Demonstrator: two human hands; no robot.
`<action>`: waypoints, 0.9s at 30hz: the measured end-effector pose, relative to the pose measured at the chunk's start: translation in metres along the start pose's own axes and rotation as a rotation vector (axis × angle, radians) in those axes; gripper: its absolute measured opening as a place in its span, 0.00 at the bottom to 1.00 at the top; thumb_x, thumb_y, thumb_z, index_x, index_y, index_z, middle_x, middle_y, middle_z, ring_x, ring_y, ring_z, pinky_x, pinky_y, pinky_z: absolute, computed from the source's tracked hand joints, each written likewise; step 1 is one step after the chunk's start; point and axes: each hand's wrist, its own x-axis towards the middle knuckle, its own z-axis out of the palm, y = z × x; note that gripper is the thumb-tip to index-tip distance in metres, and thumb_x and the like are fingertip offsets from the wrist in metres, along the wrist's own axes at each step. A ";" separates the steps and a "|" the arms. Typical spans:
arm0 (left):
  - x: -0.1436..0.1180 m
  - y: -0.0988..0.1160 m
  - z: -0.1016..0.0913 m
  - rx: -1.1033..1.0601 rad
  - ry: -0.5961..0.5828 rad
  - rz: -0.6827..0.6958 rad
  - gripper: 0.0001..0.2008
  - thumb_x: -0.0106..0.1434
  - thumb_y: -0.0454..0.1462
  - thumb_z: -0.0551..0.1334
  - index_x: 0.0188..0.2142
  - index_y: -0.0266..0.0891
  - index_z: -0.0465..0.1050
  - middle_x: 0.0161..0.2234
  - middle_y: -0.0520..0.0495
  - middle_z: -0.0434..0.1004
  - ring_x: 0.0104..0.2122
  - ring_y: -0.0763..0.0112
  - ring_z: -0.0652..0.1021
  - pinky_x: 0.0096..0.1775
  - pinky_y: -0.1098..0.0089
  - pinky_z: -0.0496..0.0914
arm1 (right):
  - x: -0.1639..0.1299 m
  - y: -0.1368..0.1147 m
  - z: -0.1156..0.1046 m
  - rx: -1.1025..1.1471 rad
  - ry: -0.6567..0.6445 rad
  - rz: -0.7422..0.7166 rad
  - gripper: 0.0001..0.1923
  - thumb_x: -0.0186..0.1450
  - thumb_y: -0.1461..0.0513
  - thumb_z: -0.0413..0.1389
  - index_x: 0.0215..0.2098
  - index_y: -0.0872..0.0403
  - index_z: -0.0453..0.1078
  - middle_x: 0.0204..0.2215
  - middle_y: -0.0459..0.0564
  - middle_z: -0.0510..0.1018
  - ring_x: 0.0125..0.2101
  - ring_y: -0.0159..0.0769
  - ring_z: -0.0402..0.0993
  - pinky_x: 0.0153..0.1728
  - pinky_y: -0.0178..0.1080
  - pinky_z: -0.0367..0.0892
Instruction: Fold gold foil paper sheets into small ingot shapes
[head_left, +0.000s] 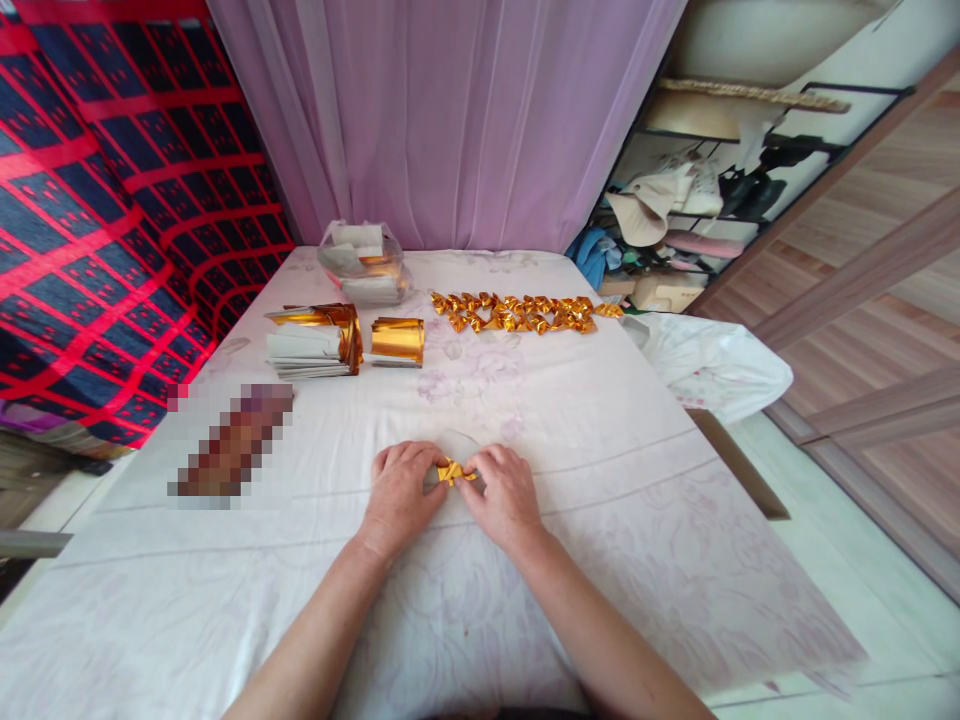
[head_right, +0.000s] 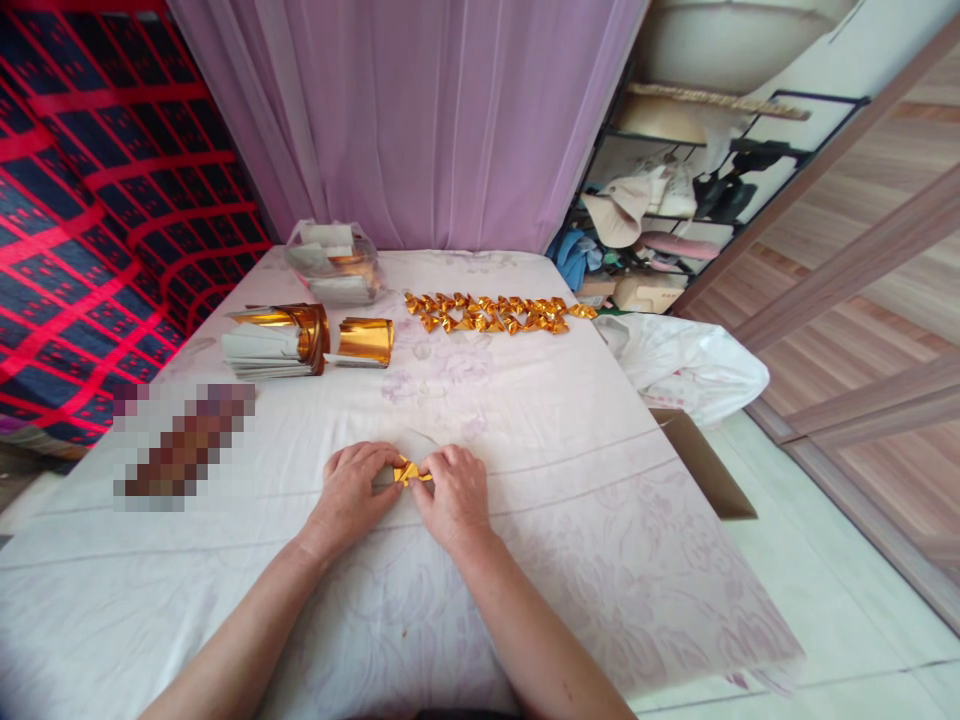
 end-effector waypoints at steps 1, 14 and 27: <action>0.000 -0.001 0.000 -0.005 -0.007 0.001 0.11 0.57 0.32 0.60 0.39 0.47 0.74 0.45 0.50 0.78 0.49 0.60 0.72 0.52 0.55 0.60 | 0.000 0.001 0.000 0.013 -0.010 -0.004 0.01 0.62 0.62 0.60 0.32 0.51 0.72 0.34 0.48 0.74 0.38 0.38 0.69 0.39 0.40 0.59; -0.002 -0.020 -0.005 0.003 -0.053 0.142 0.17 0.60 0.32 0.58 0.47 0.49 0.75 0.53 0.51 0.76 0.54 0.60 0.71 0.54 0.53 0.58 | -0.007 0.009 -0.005 0.074 -0.004 -0.116 0.10 0.64 0.66 0.57 0.41 0.48 0.76 0.38 0.48 0.76 0.41 0.39 0.69 0.44 0.42 0.61; 0.001 -0.026 -0.004 0.051 -0.042 0.198 0.14 0.63 0.36 0.62 0.49 0.49 0.74 0.51 0.51 0.77 0.52 0.60 0.71 0.53 0.54 0.58 | -0.008 0.009 -0.006 0.049 -0.013 -0.142 0.11 0.63 0.66 0.56 0.43 0.50 0.74 0.40 0.50 0.75 0.42 0.41 0.69 0.44 0.44 0.63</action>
